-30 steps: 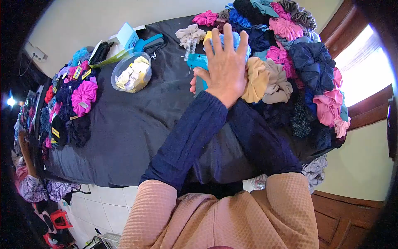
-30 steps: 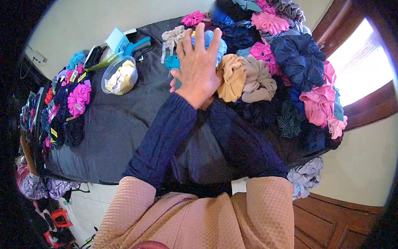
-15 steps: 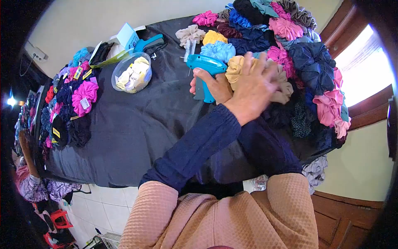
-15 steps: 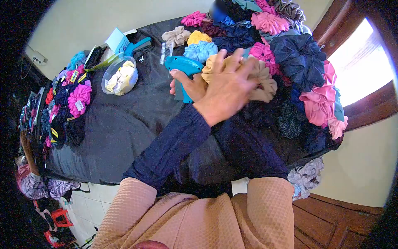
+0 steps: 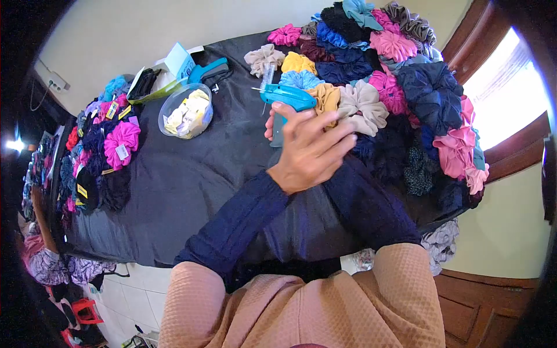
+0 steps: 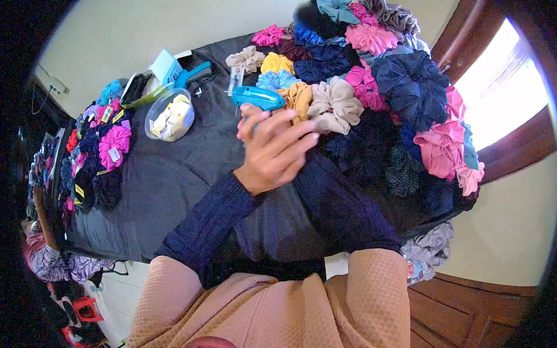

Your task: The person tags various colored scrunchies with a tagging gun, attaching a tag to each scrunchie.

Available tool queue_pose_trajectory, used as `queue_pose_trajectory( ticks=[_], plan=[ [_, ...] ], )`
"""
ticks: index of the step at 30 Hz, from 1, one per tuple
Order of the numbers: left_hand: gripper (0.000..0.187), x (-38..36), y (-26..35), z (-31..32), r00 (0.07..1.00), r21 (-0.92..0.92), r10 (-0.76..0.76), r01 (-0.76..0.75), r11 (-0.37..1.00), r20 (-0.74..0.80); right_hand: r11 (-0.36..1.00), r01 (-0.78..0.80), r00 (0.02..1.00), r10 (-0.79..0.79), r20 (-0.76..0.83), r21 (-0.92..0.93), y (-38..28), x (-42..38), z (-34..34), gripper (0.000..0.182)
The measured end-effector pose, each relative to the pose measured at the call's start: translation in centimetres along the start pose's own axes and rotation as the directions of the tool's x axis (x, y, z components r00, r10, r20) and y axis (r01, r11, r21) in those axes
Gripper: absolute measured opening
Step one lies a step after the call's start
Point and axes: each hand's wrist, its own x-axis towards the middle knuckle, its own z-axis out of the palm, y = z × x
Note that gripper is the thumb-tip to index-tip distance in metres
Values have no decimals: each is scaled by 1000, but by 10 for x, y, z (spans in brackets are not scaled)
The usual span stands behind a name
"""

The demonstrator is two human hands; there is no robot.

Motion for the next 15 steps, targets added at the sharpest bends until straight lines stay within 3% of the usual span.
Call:
queue_pose_trajectory(
  ticks=[1, 3, 4, 6, 7, 9, 10, 12, 14, 15],
  plan=[
    [35, -10, -4, -6, 998, 19, -30, 31, 999, -57, 1000, 5, 1000, -5, -3, 14, 0, 0, 0, 22],
    [23, -20, -16, -19, 961, 8, -234, 238, 971, -145, 999, 14, 1000, -14, -12, 41, 0, 0, 0, 21],
    [23, -24, -23, -20, 961, 8, -234, 237, 971, -146, 999, 16, 1000, -15, -11, 40, -8, -3, 4, 21],
    [18, -31, -43, -16, 756, -110, -548, 548, 829, -358, 999, -34, 997, 34, 72, -8, -35, -13, 20, 21],
    [18, -39, -52, -12, 755, -107, -547, 549, 829, -363, 993, -113, 990, 111, 83, 24, -41, -14, 21, 22],
    [18, -48, -64, -6, 585, -235, -766, 731, 641, -266, 992, -114, 991, 110, 71, 52, -51, -15, 24, 22],
    [18, -49, -65, -5, 584, -236, -766, 732, 640, -269, 990, -116, 992, 112, 51, 84, -56, -16, 26, 23],
    [17, -50, -64, -3, 598, -282, -798, 756, 591, -70, 990, -94, 994, 86, 70, 107, -63, -19, 30, 25],
    [20, -52, -62, 0, 555, -364, -831, 770, 524, -24, 998, -38, 991, 31, 127, 56, -68, -20, 30, 27],
    [20, -54, -62, 1, 479, -426, -875, 808, 408, 71, 998, -39, 991, 32, 128, 55, -70, -19, 30, 27]
  ],
)
